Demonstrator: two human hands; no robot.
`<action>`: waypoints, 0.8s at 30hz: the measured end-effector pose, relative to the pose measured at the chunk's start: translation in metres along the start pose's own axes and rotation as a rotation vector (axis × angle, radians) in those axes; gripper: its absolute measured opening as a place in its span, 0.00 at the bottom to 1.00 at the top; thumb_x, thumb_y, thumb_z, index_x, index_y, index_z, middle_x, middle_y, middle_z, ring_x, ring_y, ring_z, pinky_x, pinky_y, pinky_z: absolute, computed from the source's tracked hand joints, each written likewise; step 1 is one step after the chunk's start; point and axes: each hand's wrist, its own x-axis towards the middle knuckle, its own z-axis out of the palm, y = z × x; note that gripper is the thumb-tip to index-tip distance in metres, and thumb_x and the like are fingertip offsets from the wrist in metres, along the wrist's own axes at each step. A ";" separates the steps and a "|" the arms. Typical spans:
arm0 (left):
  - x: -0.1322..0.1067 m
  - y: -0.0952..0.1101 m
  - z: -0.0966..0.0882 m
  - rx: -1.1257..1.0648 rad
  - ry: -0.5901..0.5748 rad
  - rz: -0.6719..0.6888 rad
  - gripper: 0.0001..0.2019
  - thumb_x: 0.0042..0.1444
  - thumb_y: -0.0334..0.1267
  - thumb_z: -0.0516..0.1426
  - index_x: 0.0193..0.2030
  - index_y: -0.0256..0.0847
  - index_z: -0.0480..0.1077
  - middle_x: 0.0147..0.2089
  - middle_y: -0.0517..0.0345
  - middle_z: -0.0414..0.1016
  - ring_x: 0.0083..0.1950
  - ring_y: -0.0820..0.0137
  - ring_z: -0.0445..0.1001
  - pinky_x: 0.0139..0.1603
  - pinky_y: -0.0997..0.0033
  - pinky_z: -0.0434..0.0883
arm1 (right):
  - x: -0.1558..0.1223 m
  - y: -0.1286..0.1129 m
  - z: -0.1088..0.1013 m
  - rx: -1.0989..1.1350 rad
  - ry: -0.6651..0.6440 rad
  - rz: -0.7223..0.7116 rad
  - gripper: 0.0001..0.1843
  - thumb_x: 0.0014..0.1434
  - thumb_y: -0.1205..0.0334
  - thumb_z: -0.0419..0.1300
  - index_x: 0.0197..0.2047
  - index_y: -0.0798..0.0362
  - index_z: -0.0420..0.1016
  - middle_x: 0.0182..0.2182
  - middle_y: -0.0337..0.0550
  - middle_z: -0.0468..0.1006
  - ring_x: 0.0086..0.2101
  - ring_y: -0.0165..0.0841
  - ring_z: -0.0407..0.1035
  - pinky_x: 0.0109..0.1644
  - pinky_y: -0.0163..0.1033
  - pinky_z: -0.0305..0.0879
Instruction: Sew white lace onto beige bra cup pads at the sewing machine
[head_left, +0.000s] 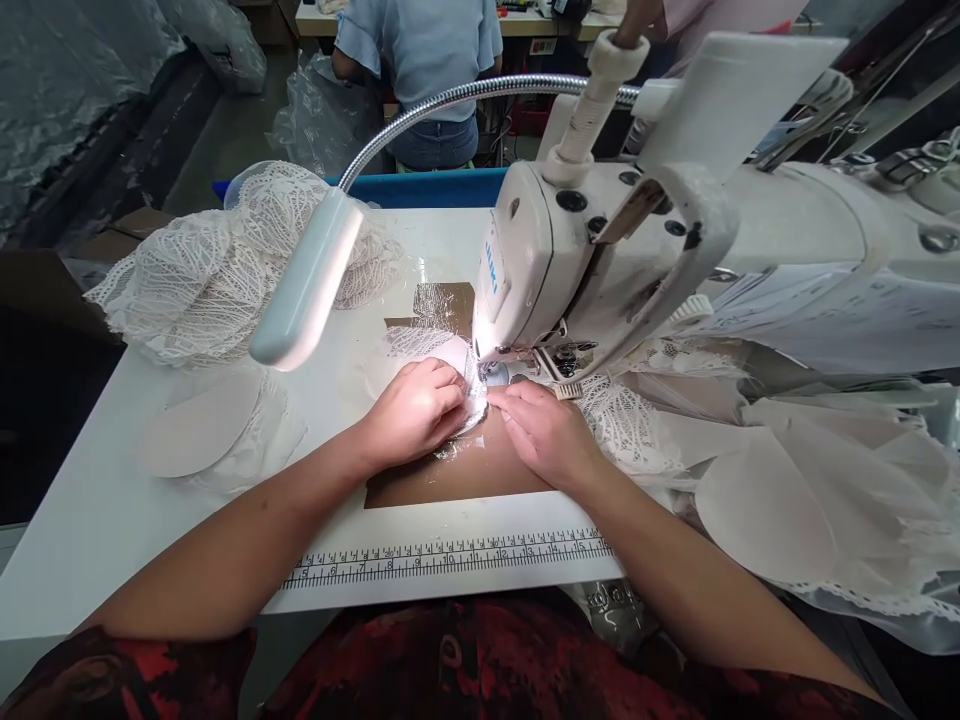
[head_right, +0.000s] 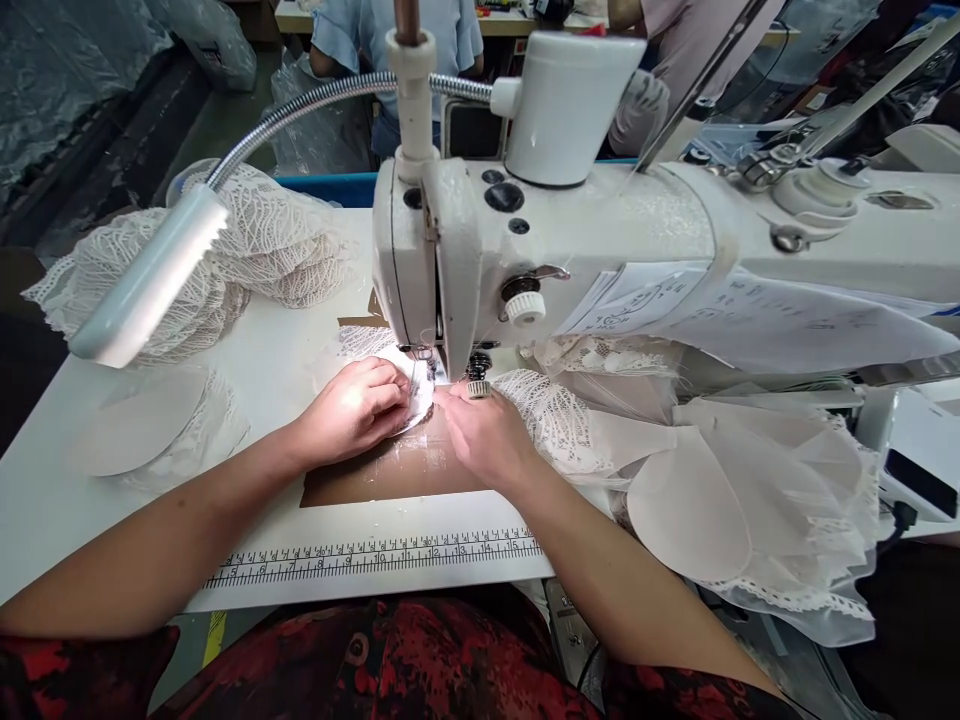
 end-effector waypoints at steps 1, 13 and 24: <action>0.000 0.001 0.001 0.002 0.003 -0.009 0.12 0.62 0.37 0.51 0.31 0.37 0.70 0.35 0.52 0.73 0.39 0.66 0.67 0.41 0.65 0.65 | 0.000 0.000 0.001 -0.001 0.010 -0.003 0.17 0.60 0.72 0.50 0.47 0.55 0.76 0.39 0.47 0.77 0.37 0.34 0.70 0.38 0.35 0.64; -0.003 0.003 0.006 0.027 0.044 -0.004 0.13 0.64 0.39 0.51 0.36 0.41 0.75 0.35 0.55 0.73 0.40 0.67 0.66 0.40 0.66 0.62 | 0.000 0.000 0.000 0.020 0.019 -0.002 0.17 0.59 0.72 0.51 0.46 0.55 0.77 0.38 0.46 0.77 0.37 0.34 0.71 0.37 0.36 0.66; -0.005 0.000 0.003 0.106 -0.023 0.103 0.14 0.64 0.44 0.51 0.45 0.46 0.77 0.30 0.55 0.69 0.37 0.67 0.65 0.38 0.65 0.61 | 0.000 -0.002 -0.001 0.029 0.037 0.024 0.17 0.59 0.72 0.52 0.46 0.54 0.77 0.40 0.44 0.78 0.37 0.33 0.71 0.38 0.35 0.65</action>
